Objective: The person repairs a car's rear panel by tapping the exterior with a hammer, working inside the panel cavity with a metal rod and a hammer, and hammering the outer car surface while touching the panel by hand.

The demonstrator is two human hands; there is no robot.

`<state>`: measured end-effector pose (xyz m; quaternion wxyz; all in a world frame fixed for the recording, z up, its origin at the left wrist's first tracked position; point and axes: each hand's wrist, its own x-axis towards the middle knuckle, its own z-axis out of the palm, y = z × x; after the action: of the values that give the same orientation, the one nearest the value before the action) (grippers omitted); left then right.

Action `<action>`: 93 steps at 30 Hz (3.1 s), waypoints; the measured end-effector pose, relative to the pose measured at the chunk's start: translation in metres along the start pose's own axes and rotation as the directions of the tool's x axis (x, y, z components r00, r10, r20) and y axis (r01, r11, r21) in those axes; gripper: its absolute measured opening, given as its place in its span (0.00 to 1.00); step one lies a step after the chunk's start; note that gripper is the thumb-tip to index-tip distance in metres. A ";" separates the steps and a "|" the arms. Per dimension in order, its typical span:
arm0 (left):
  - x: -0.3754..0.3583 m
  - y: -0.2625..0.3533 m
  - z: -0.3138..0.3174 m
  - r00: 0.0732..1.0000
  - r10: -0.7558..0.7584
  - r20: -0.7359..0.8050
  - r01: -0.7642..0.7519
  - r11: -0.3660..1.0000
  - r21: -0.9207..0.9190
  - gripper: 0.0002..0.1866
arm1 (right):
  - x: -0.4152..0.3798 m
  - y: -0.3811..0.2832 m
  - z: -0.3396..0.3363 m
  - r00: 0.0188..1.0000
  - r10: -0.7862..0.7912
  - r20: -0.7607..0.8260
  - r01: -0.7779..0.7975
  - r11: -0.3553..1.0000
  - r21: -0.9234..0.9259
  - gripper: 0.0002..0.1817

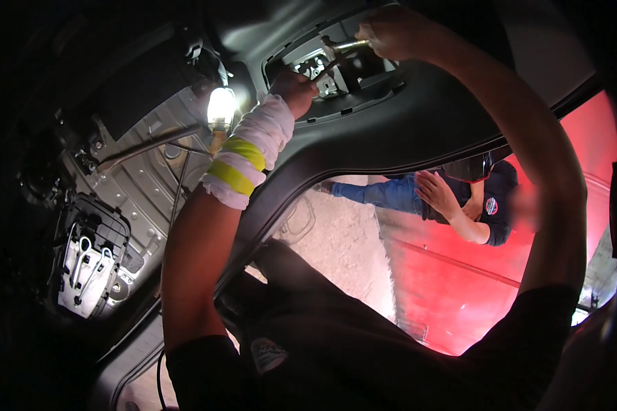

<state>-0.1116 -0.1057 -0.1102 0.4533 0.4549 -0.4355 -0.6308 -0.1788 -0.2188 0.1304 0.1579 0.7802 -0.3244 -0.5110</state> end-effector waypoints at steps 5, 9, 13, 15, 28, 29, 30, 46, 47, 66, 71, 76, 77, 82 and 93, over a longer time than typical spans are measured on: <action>0.004 -0.005 0.002 1.000 0.012 -0.007 -0.012 1.000 0.012 0.13 | -0.002 0.002 -0.014 0.998 -0.040 -0.051 0.038 0.998 -0.044 0.13; 0.001 -0.004 0.001 1.000 0.007 -0.016 -0.007 1.000 0.004 0.13 | -0.013 -0.003 -0.056 0.973 0.041 -0.227 -0.054 0.997 -0.049 0.16; 0.002 -0.009 0.002 0.999 0.046 0.002 -0.046 0.998 0.033 0.12 | -0.017 -0.012 -0.059 0.919 0.126 -0.374 -0.156 0.987 -0.050 0.18; 0.011 -0.017 0.009 0.999 0.047 -0.024 -0.045 0.996 0.078 0.12 | -0.018 -0.011 -0.031 0.963 0.094 -0.251 -0.120 0.989 -0.092 0.17; 0.002 0.007 -0.007 0.999 -0.016 0.051 0.015 1.000 0.027 0.13 | -0.014 -0.014 -0.021 0.953 -0.105 -0.283 0.073 0.990 -0.119 0.20; 0.002 0.006 -0.007 0.999 -0.010 0.037 0.009 1.000 0.021 0.13 | -0.014 -0.013 -0.020 0.952 -0.106 -0.288 0.077 0.991 -0.111 0.20; 0.002 0.005 -0.007 0.999 -0.024 0.038 0.024 1.000 -0.001 0.13 | -0.014 -0.012 -0.019 0.950 -0.108 -0.293 0.082 0.991 -0.103 0.20; 0.002 0.008 -0.011 0.973 -0.176 0.152 0.186 0.981 -0.055 0.15 | -0.010 -0.009 -0.009 0.991 -0.045 -0.124 0.046 0.999 0.005 0.14; 0.001 0.013 -0.013 0.966 -0.197 0.165 0.209 0.976 -0.056 0.15 | -0.011 -0.010 -0.011 0.993 -0.033 -0.116 0.035 0.999 0.016 0.14; 0.010 0.009 -0.011 0.994 -0.029 0.104 0.028 0.999 0.017 0.14 | -0.011 -0.012 -0.024 0.994 0.096 0.052 -0.094 0.995 -0.047 0.14; 0.009 0.014 -0.012 0.993 -0.006 0.119 -0.008 0.994 0.113 0.14 | -0.016 -0.008 -0.062 0.898 0.056 -0.437 -0.106 0.990 -0.091 0.19; 0.000 0.024 -0.012 0.975 -0.173 0.140 0.173 0.985 0.011 0.13 | -0.023 -0.008 -0.029 0.974 0.045 -0.224 -0.065 0.994 -0.083 0.22; 0.002 0.018 -0.008 0.982 -0.136 0.128 0.137 0.991 0.007 0.13 | -0.026 -0.006 -0.015 0.997 -0.015 -0.076 0.008 0.996 -0.092 0.23; 0.018 -0.010 -0.002 0.992 -0.052 0.110 0.054 0.999 -0.010 0.13 | -0.026 -0.002 -0.018 0.972 -0.052 -0.231 0.039 0.998 -0.058 0.27; -0.001 0.022 -0.018 0.961 -0.206 0.186 0.219 0.974 -0.053 0.15 | -0.024 -0.007 -0.031 0.982 -0.007 -0.188 0.008 1.000 0.009 0.20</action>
<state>-0.0900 -0.1122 -0.0931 0.3582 0.4236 -0.3999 -0.7296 -0.1545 -0.2007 0.1561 0.1820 0.8269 -0.3076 -0.4342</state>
